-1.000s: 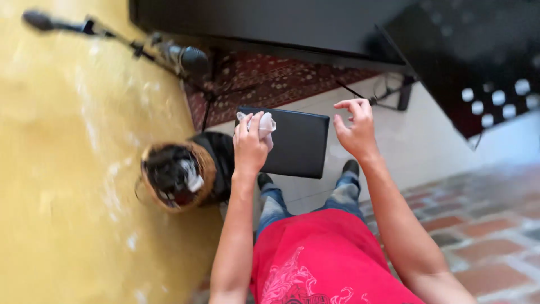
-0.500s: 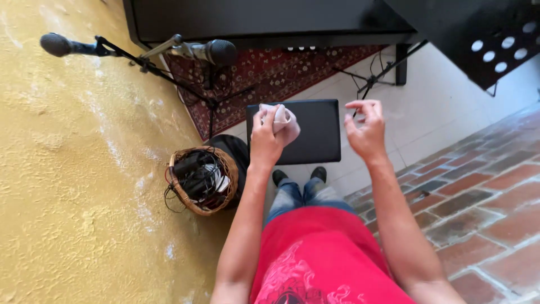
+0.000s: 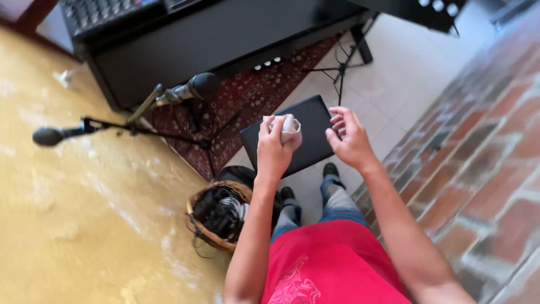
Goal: The recorder is cleaning musical equipment like a microphone, a music stand, and a piano using a cloth.
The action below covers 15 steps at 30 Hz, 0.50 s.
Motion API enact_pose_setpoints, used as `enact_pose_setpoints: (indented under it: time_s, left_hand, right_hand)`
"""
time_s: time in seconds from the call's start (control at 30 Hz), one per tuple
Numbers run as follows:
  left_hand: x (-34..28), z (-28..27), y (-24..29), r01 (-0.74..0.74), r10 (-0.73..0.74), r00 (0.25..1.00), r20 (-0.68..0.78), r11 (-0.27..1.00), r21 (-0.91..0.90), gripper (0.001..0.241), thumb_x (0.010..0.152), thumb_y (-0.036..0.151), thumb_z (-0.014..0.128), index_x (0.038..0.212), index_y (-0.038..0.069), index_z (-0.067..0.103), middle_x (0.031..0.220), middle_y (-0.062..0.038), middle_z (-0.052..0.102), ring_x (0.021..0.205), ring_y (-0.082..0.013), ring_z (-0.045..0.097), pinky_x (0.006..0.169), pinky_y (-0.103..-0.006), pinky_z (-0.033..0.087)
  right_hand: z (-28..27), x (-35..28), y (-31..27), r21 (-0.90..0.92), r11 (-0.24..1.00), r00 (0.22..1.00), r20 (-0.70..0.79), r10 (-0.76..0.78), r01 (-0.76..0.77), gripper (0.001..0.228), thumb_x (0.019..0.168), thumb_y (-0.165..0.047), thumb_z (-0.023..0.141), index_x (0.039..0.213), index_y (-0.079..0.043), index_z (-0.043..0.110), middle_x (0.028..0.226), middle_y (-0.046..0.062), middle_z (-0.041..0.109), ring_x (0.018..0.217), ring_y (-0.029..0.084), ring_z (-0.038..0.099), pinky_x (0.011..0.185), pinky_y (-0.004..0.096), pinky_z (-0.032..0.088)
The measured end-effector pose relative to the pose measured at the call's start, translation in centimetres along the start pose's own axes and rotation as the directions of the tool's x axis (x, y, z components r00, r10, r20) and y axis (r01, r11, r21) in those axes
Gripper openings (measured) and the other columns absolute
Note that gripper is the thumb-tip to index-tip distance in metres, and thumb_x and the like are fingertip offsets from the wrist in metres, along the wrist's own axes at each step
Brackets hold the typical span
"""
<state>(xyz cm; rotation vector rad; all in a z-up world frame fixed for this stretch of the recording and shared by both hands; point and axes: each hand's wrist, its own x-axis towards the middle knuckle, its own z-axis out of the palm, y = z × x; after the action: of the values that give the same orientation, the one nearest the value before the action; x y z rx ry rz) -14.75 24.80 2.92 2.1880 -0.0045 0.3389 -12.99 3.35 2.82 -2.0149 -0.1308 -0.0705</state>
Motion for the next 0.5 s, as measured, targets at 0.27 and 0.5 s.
enact_pose_setpoints:
  time_s: [0.27,0.5]
  left_hand:
    - [-0.9,-2.0,-1.3,-0.108,0.096,0.979,0.181,0.993,0.054,0.051,0.082,0.013,0.072,0.132,0.017,0.065,0.14,-0.021,0.057,0.118,-0.0447,0.062,0.097,-0.0495,0.053]
    - [-1.3,-1.4,-1.0,-0.054,0.05,0.962,0.269,0.999,0.007,0.043,0.09,0.018,0.071,0.132,0.019,0.064,0.139,-0.02,0.057,0.116,-0.0435,0.062,0.094,-0.0497,0.054]
  right_hand:
    - [0.4,-5.7,-1.9,-0.096,0.99,0.982,-0.17,0.084,-0.101,0.04,0.089,-0.004,0.071,0.127,-0.01,0.062,0.111,0.007,0.062,0.095,0.018,0.064,0.081,0.032,0.055]
    - [0.5,-8.6,-2.5,-0.123,0.98,0.96,-0.252,0.125,-0.159,0.039,0.088,-0.004,0.072,0.126,-0.01,0.063,0.111,0.007,0.063,0.095,0.018,0.064,0.08,0.032,0.055]
